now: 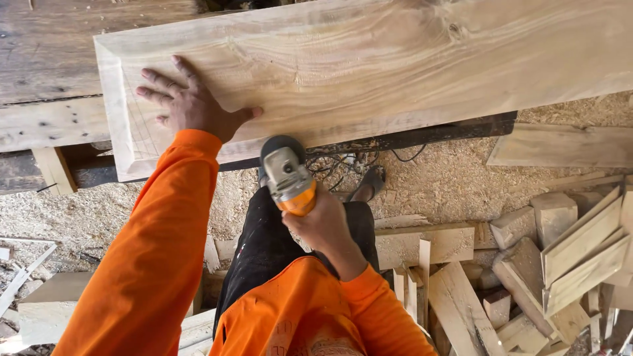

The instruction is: Sanding a wooden board using a handheld angle grinder to smooth the surface.

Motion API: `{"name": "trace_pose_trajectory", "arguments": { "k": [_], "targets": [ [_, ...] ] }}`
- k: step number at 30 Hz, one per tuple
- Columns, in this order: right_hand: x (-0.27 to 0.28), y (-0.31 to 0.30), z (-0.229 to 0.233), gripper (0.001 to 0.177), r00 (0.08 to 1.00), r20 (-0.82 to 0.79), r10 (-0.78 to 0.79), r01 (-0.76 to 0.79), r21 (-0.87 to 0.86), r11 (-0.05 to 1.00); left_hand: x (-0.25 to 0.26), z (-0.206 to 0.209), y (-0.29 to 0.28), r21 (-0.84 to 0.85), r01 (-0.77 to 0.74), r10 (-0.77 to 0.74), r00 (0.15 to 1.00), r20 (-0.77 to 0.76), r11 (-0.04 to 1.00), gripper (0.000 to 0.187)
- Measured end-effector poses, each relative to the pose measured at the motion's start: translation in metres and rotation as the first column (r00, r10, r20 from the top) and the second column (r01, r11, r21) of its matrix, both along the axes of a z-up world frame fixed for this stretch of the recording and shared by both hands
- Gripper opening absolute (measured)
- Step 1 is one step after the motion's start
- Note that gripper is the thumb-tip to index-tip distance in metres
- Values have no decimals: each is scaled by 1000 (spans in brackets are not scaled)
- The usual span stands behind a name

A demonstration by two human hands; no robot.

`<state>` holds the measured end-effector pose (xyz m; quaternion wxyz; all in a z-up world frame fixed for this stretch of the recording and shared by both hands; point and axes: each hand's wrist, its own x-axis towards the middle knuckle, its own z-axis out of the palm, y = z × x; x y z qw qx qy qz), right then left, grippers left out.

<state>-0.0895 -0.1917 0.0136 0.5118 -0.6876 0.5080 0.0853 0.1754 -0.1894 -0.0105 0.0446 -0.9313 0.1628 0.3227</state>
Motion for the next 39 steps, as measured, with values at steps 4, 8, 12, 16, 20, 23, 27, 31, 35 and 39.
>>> {"name": "trace_pose_trajectory", "arguments": {
  "k": [4,8,12,16,20,23,27,31,35,39],
  "targets": [
    [-26,-38,15,29,989,31,-142,137,123,983,0,6,-1,16,6,-6,1000,5,1000,161],
    [-75,-79,2,18,980,149,-131,134,-7,991,1,9,-5,56,35,-35,999,-2,998,158],
    [-130,-137,2,20,962,-125,-242,238,-51,970,0,10,-7,99,61,-60,998,-13,993,154],
    [-170,-203,17,31,786,-130,-604,608,-11,794,2,4,-5,65,52,-53,998,17,996,158],
    [-201,-220,28,22,703,61,-709,710,-9,704,-2,3,-9,100,72,-77,996,54,992,158],
    [-200,-179,30,30,733,-135,-667,638,-205,742,-34,12,-34,108,58,-55,998,-33,992,152],
    [-161,-125,-8,41,859,207,-468,495,-103,863,-93,-1,-108,-26,85,-82,993,87,996,148],
    [-103,-94,-4,51,972,101,-211,218,-63,974,-114,-7,-154,44,79,-79,997,-6,996,150],
    [-113,-131,0,51,989,16,-147,147,-48,988,-114,-2,-155,-5,107,-107,994,33,994,147],
    [-156,-174,2,52,977,-9,-214,215,1,977,-123,19,-155,91,73,-77,996,42,993,141]
  ]
}}
